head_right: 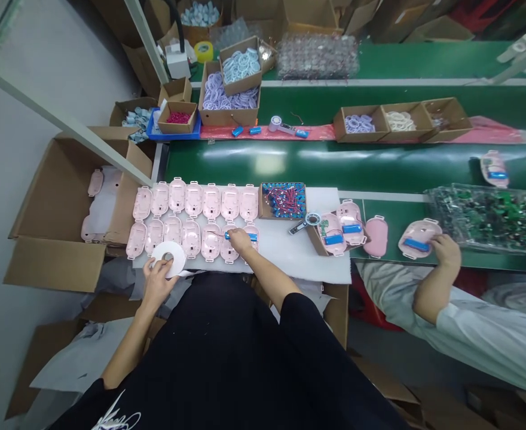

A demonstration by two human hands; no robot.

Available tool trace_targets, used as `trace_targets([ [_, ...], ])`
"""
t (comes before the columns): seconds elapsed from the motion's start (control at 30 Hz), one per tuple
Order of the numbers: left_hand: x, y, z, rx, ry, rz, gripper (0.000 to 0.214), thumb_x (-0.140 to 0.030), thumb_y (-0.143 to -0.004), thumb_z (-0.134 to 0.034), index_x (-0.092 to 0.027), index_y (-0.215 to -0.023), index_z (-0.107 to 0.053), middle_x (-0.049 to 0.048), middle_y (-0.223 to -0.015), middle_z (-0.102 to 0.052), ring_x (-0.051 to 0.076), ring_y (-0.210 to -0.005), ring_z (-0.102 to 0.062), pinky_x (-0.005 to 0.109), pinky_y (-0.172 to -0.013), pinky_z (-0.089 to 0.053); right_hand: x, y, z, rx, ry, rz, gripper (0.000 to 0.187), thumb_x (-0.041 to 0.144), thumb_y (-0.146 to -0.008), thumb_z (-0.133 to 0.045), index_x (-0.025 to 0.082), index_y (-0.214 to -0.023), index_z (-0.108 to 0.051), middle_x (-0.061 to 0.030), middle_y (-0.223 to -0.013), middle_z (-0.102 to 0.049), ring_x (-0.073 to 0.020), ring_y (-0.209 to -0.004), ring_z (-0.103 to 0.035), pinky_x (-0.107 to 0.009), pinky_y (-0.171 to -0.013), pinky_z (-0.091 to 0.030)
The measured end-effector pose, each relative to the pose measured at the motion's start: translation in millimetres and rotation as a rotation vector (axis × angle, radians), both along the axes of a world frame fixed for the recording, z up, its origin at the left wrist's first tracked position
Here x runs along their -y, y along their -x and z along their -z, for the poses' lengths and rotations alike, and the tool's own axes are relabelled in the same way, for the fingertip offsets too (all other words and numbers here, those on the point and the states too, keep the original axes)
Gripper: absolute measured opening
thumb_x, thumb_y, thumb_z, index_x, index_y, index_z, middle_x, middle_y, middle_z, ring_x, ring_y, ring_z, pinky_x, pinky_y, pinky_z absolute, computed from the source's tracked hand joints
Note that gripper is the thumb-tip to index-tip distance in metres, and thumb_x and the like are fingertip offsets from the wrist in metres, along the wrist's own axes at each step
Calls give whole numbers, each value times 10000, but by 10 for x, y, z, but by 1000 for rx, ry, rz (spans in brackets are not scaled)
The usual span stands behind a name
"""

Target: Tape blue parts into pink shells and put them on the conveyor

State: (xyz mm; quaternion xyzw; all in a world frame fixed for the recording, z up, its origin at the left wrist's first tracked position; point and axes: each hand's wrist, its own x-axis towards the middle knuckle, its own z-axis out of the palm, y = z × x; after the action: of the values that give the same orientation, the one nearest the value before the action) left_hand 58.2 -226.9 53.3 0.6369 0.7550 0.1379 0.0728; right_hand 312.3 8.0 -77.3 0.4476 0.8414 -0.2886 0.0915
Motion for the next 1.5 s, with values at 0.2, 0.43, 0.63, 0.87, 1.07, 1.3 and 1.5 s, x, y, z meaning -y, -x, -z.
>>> trace_targets([
  [0.2,-30,119,30,-23,9,24,414,-320,-837,-704,-168,-1222,-726,139,-1090,-697,398,-1256,-469,558,-1158,-316,29,68,141,33,-18,-22,300,157,-958,-590,124,-1248,-662,-187,-1252,-705,-248,-1204,-616,-298,-1024,-421],
  [0.43,-144,188,73,9,23,27,415,-323,-824,-704,-188,-1215,-726,139,-1112,-700,394,-1286,-463,565,-1167,-297,54,108,248,51,-43,-27,332,90,-941,-543,131,-1245,-671,-183,-1268,-701,-263,-1199,-609,-330,-1038,-430],
  [0.63,-262,179,43,22,23,36,395,-300,-810,-713,-193,-1190,-732,133,-1108,-700,382,-1252,-488,552,-1164,-312,103,98,271,-1,-68,-63,514,19,-926,-439,117,-1407,-595,-163,-1499,-569,-248,-1412,-459,-366,-1169,-364],
  [0.87,-404,-7,-5,66,-30,-12,384,-372,-852,-718,-204,-1197,-713,137,-1121,-696,385,-1286,-462,567,-1164,-322,90,38,294,-44,66,-9,638,-39,-879,-418,186,-1455,-578,-101,-1541,-552,-209,-1394,-514,-331,-1150,-404],
  [1.07,-633,-188,-23,68,-109,56,480,-277,-909,-614,-156,-1372,-581,200,-1324,-629,375,-1367,-454,609,-1194,-273,300,138,-132,-292,117,150,425,180,-948,-578,190,-1366,-654,-135,-1556,-526,-298,-1468,-409,-478,-1216,-324],
  [1.3,-952,-298,-31,101,-115,204,594,-99,-887,-439,-170,-1475,-482,168,-1411,-611,289,-1340,-543,611,-1261,-173,755,52,-631,-863,1018,75,457,560,-925,-648,174,-1141,-762,-75,-1054,-782,-225,-1019,-709,-326,-935,-519],
  [1.5,-980,-206,-31,139,-231,37,500,-320,-883,-604,-148,-1352,-567,182,-1276,-659,369,-1372,-474,602,-1199,-321,482,-440,-541,-662,896,56,388,525,-825,-764,182,-999,-810,-38,-926,-797,-193,-858,-721,-268,-821,-529],
])
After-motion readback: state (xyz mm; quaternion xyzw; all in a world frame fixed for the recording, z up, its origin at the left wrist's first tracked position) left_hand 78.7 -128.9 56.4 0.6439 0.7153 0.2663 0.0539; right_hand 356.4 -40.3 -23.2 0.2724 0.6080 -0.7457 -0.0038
